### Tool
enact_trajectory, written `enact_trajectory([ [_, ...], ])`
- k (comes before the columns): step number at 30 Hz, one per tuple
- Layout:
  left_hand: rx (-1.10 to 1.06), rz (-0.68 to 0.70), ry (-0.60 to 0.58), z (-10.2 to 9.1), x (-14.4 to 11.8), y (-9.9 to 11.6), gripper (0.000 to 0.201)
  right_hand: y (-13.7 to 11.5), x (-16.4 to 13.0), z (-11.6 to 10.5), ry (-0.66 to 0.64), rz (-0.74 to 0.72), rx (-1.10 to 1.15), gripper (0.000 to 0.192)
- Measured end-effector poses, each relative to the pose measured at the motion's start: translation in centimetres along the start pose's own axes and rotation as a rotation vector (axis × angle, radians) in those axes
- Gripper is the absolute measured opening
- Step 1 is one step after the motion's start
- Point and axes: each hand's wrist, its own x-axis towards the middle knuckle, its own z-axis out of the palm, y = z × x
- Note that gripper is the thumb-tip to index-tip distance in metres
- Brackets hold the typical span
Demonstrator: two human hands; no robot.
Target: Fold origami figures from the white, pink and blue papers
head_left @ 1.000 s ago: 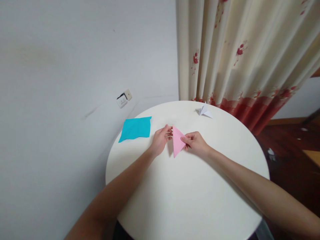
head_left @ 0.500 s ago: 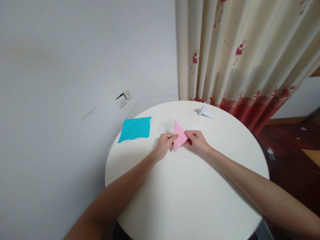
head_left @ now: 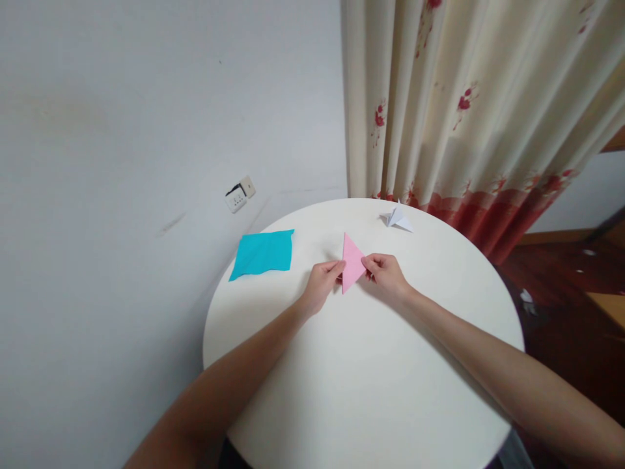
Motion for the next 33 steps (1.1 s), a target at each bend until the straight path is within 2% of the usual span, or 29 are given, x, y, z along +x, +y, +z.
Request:
enact_trajectory([
  [8,-0.086,0.031,-0.173,0.3,-0.5,0.8,0.043,0.2,-0.1,0.1,-0.02,0.023,0.066,0.043],
  [20,-0.117,0.026,-0.159,0.8,-0.8,0.9,0.047,-0.7,-0.8,0.3,-0.082,0.062,0.208,0.044],
  [26,-0.078,0.043,-0.137,0.6,-0.5,0.3,0.049,-0.7,-0.9,0.4,-0.078,0.056,0.201,0.044],
  [33,-0.069,0.068,-0.145,0.6,-0.8,0.7,0.044,-0.8,-0.9,0.5,-0.067,0.056,0.176,0.042],
])
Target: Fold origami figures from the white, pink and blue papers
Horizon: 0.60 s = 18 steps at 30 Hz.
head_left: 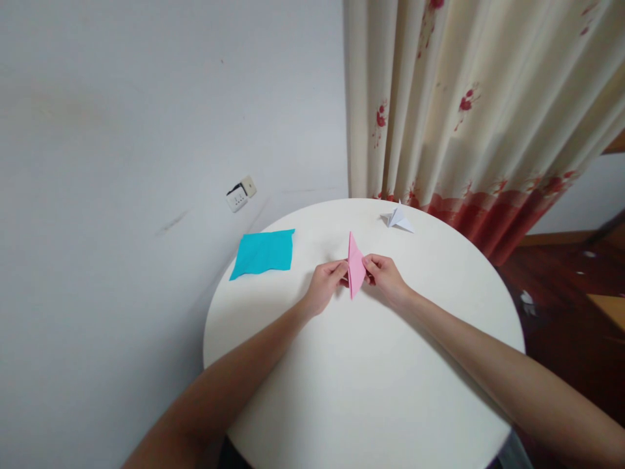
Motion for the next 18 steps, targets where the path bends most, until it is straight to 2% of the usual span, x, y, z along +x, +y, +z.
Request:
enact_trajectory([
  [11,0.008,0.001,0.046,-0.21,0.34,-0.61,0.047,0.15,0.14,0.01,0.038,0.005,-0.007,0.044],
  [18,0.181,0.047,0.11,-0.06,0.24,0.08,0.041,0.61,0.37,-0.01,0.082,-0.012,-0.042,0.045],
])
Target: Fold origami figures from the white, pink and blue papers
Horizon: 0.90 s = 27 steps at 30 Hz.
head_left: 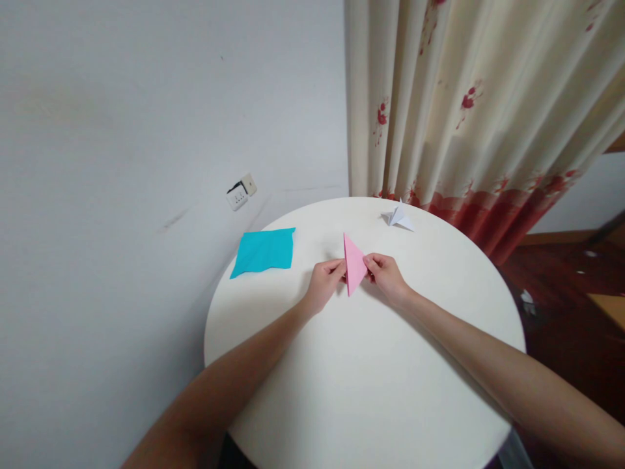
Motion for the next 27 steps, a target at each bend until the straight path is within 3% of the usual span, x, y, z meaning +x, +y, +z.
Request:
enact_trajectory([
  [7,0.162,0.058,0.074,-0.3,-0.1,0.2,0.035,0.7,0.4,0.1,0.027,-0.012,-0.049,0.04],
  [11,0.263,0.13,0.116,-0.6,0.0,-0.1,0.033,0.1,0.3,-0.3,0.295,-0.255,-0.276,0.036],
  [13,0.323,0.169,0.136,-0.7,0.0,-0.2,0.033,-0.7,-0.2,-0.2,0.346,-0.398,-0.387,0.023],
  [16,0.418,0.225,0.157,-0.8,0.0,-0.1,0.033,-2.0,-1.3,0.6,0.174,-0.426,-0.383,0.01],
  [20,0.504,0.279,0.134,-0.5,-0.3,0.3,0.028,-2.5,-2.2,1.9,-0.022,-0.323,-0.34,0.018],
  [27,0.572,0.385,0.035,-0.1,-0.7,0.4,0.023,-1.4,-1.7,1.8,-0.046,-0.262,-0.276,0.029],
])
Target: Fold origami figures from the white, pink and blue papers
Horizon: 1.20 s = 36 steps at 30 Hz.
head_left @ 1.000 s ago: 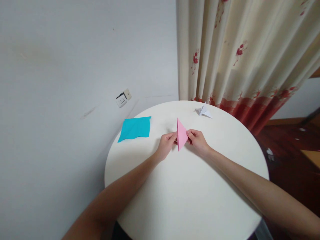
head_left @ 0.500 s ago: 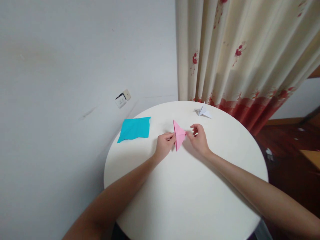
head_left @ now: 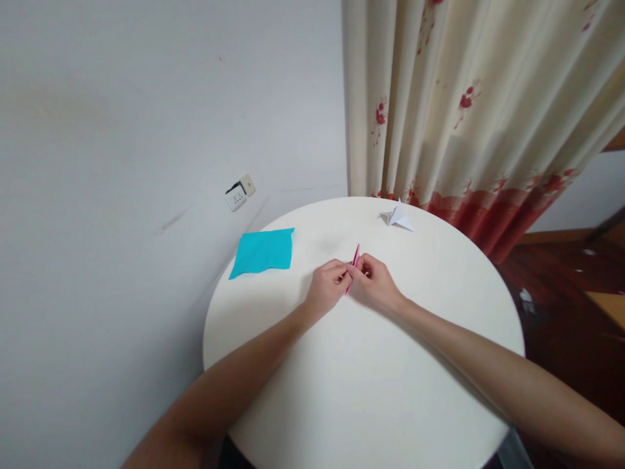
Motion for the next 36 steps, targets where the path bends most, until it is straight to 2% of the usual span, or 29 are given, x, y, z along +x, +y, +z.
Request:
enact_trajectory([
  [7,0.122,0.053,0.024,0.2,0.1,-0.6,0.022,0.5,-0.1,0.0,0.023,-0.009,-0.092,0.021],
  [17,0.22,0.006,0.154,-0.2,0.3,-0.7,0.016,1.0,0.0,-0.3,0.097,0.06,-0.088,0.015],
  [20,0.186,-0.052,0.124,0.0,0.3,-0.9,0.017,0.8,-0.1,-0.3,0.08,0.056,-0.078,0.015],
  [26,0.2,-0.138,-0.078,0.3,0.2,-0.7,0.012,0.5,-0.5,0.1,-0.011,0.02,-0.147,0.012],
  [30,0.259,-0.168,-0.073,-0.1,0.3,-0.5,0.026,0.0,-0.7,0.2,-0.032,0.021,-0.178,0.012],
  [36,0.216,-0.184,-0.014,-0.4,0.4,-0.6,0.025,0.1,-0.6,-0.2,0.024,0.074,-0.168,0.004],
])
